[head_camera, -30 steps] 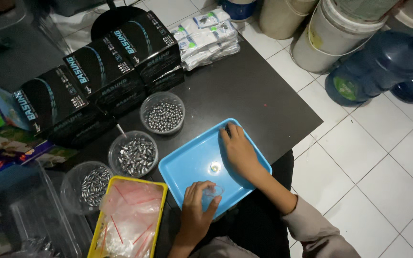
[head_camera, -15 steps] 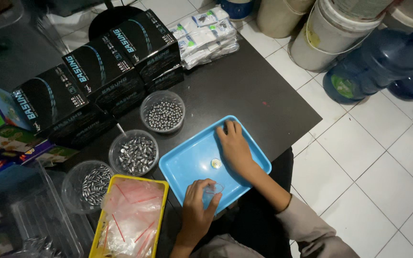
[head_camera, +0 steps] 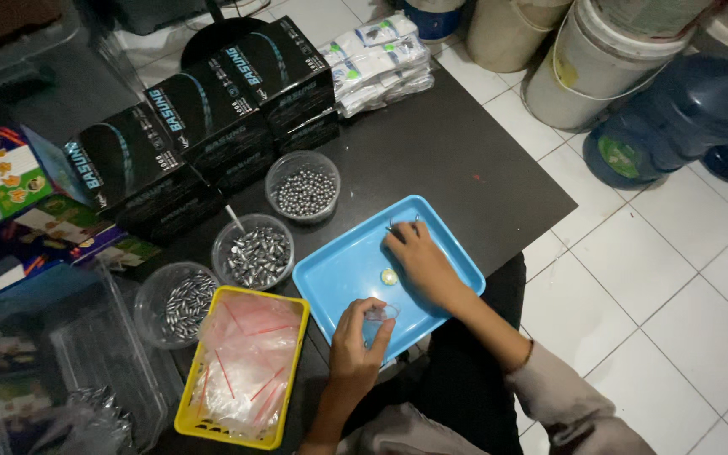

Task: The person sits at a table and repeatedly picks small metallic parts from a blue tray, places them into small plastic bags, and sets the filled bags into a yellow basket. The person also moves a clear plastic container and handles a small yellow circular object on the tray.

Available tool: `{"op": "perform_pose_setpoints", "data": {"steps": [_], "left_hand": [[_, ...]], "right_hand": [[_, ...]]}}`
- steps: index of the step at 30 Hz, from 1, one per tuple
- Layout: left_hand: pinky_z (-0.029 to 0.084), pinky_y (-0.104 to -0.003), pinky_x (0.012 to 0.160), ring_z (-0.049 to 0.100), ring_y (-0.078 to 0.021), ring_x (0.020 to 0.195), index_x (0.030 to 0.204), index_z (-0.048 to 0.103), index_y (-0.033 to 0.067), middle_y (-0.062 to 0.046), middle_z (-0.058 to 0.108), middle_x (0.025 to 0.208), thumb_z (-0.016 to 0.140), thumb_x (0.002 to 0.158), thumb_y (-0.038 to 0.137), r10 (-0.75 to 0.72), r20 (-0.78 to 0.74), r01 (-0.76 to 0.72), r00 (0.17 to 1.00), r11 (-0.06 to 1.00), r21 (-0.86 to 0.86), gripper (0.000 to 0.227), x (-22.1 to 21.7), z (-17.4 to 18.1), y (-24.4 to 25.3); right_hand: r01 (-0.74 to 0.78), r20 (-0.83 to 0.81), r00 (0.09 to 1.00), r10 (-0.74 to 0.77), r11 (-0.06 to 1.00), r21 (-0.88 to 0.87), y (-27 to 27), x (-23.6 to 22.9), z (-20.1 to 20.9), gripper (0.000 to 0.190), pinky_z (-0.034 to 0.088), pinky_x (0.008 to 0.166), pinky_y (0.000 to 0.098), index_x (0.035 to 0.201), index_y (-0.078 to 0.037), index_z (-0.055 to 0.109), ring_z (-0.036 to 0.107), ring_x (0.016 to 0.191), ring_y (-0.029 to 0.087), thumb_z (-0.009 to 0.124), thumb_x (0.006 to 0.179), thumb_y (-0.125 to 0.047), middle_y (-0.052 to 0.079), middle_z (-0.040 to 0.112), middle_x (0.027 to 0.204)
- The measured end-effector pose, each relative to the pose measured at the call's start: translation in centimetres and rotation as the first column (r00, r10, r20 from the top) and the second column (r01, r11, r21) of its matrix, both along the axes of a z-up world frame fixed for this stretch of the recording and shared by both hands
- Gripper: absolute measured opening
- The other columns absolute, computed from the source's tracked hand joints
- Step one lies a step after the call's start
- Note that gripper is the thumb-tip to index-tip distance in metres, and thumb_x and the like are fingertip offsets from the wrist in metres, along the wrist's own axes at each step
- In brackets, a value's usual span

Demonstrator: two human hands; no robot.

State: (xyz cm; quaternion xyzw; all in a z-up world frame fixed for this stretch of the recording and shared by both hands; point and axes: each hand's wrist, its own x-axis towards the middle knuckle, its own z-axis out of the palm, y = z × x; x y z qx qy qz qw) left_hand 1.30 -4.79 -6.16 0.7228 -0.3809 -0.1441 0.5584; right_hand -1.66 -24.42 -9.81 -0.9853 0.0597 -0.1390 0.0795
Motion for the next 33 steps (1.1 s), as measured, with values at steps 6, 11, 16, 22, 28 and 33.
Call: {"op": "perform_pose_setpoints", "data": {"steps": [6, 11, 16, 22, 28, 33], "left_hand": [[0.042, -0.03, 0.079, 0.056, -0.0215, 0.087, 0.098, 0.055, 0.0083, -0.006, 0.058, 0.092, 0.054, 0.083, 0.018, -0.021, -0.042, 0.02, 0.999, 0.999, -0.027, 0.018, -0.1, 0.1, 0.3], [0.042, -0.029, 0.074, 0.056, -0.0208, 0.08, 0.095, 0.056, 0.0071, -0.007, 0.057, 0.087, 0.053, 0.084, 0.02, -0.041, -0.039, 0.035, 0.998, 0.991, -0.131, 0.017, -0.1, 0.2, 0.8], [0.042, -0.03, 0.075, 0.056, -0.0211, 0.081, 0.096, 0.055, 0.0071, -0.007, 0.056, 0.088, 0.051, 0.086, 0.024, -0.069, -0.037, 0.064, 0.997, 0.989, -0.135, 0.02, -0.1, 0.6, 1.0], [0.042, -0.029, 0.076, 0.057, -0.0201, 0.082, 0.096, 0.055, 0.0074, -0.006, 0.057, 0.088, 0.05, 0.086, 0.027, -0.066, -0.061, 0.058, 0.996, 0.99, -0.126, 0.022, 0.0, 0.5, 1.1], [0.043, -0.029, 0.076, 0.057, -0.0205, 0.083, 0.098, 0.055, 0.0058, -0.008, 0.057, 0.09, 0.05, 0.086, 0.022, -0.092, -0.067, 0.08, 0.994, 0.985, -0.154, 0.02, -0.1, 0.3, 1.0], [0.043, -0.028, 0.077, 0.057, -0.0198, 0.083, 0.099, 0.054, 0.0067, -0.007, 0.058, 0.091, 0.052, 0.086, 0.023, -0.072, -0.047, 0.064, 0.996, 0.987, -0.145, 0.021, -0.1, -0.3, 1.0]], "right_hand": [[-0.028, -0.078, 0.996, 0.05, 0.964, 0.263, 5.7, -3.0, 2.7, 0.024, 0.043, 0.071, 0.0384, 0.092, -0.008, 0.045, 0.038, 0.102, 0.032, 0.06, 0.074, -0.005, 0.014, 0.044, 0.11], [-0.007, -0.044, 0.999, 0.029, 0.896, 0.444, 4.3, -3.8, 4.6, 0.03, 0.038, 0.09, 0.0465, 0.1, -0.004, 0.052, 0.039, 0.114, 0.037, 0.051, 0.072, 0.006, 0.02, 0.043, 0.12], [0.228, -0.083, 0.973, -0.214, 0.94, 0.254, 0.8, -2.0, 2.6, 0.072, 0.036, 0.094, 0.0539, 0.121, -0.005, 0.04, 0.032, 0.121, 0.046, 0.053, 0.054, 0.017, 0.026, 0.028, 0.135], [0.306, -0.145, 0.95, -0.278, 0.921, 0.241, 0.3, 0.4, -0.9, 0.085, 0.034, 0.097, 0.0509, 0.133, 0.001, 0.029, 0.03, 0.12, 0.047, 0.06, 0.055, 0.014, 0.033, 0.029, 0.131], [0.237, -0.087, 0.971, -0.224, 0.952, 0.193, 1.7, 1.6, -0.4, 0.078, 0.04, 0.09, 0.0457, 0.128, 0.0, 0.037, 0.036, 0.118, 0.046, 0.063, 0.056, 0.013, 0.032, 0.032, 0.127], [0.027, -0.002, 1.0, -0.027, 0.988, 0.149, 3.3, 1.7, -0.6, 0.034, 0.045, 0.075, 0.0415, 0.107, -0.001, 0.046, 0.044, 0.101, 0.035, 0.054, 0.074, -0.003, 0.02, 0.044, 0.109]]}}
